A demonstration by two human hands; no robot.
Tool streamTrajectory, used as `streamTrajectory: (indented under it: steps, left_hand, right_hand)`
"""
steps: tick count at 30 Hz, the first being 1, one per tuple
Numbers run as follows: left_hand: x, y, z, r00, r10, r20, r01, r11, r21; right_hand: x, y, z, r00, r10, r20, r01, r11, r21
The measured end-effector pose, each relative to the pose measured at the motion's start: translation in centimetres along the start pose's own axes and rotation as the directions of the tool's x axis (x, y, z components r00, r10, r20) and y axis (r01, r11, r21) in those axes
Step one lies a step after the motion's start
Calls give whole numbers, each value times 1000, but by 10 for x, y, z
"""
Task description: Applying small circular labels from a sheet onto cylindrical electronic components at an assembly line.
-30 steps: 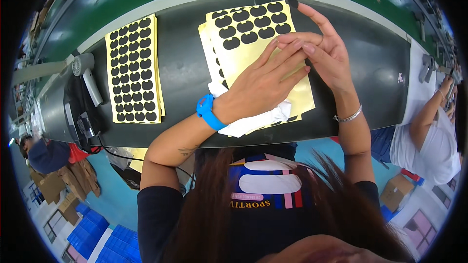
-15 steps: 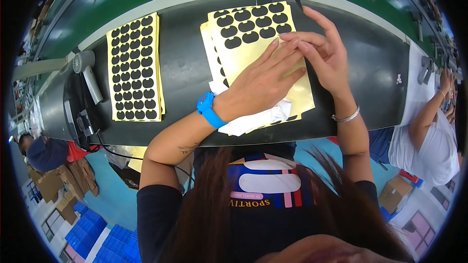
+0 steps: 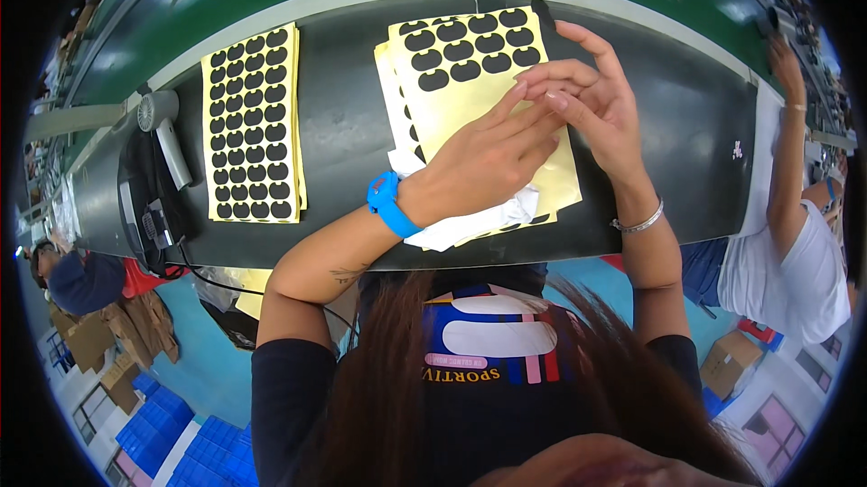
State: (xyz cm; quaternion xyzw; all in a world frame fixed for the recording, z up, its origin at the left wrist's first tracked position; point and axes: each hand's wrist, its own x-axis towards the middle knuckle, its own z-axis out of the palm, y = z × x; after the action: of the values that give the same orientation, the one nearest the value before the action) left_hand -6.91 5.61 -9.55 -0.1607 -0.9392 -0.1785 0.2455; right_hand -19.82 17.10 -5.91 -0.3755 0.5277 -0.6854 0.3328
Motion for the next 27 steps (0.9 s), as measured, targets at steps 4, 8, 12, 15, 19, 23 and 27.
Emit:
streamTrajectory:
  steps: [4,8,12,15,19,23,27]
  left_hand:
    - [2,1,0,999,13,-37,-13,1000,-7]
    - [4,-1,-4,997,24,-75,-27,999,-42]
    - [5,-3,-10,991,-7,-130,-17,984,-177]
    - [4,-6,-11,984,-21,-176,-18,976,-217]
    - [1,-7,-12,994,-28,-104,2,970,-244]
    - [-1,-2,-5,987,-37,-157,-4,967,-256]
    - [4,1,-9,989,-17,-146,-23,963,-269]
  right_hand:
    - [2,1,-6,998,61,1,-61,998,30]
    - [4,-1,-6,992,127,-12,-126,991,46]
    - [5,-1,-4,991,126,-35,-126,992,8]
    - [6,-1,-4,991,127,-35,-128,992,-2]
    - [7,2,-1,992,107,-73,-110,993,-46]
    - [0,1,-2,992,98,-80,-103,993,-66]
    - [-4,-1,-9,993,60,-97,-64,997,-38]
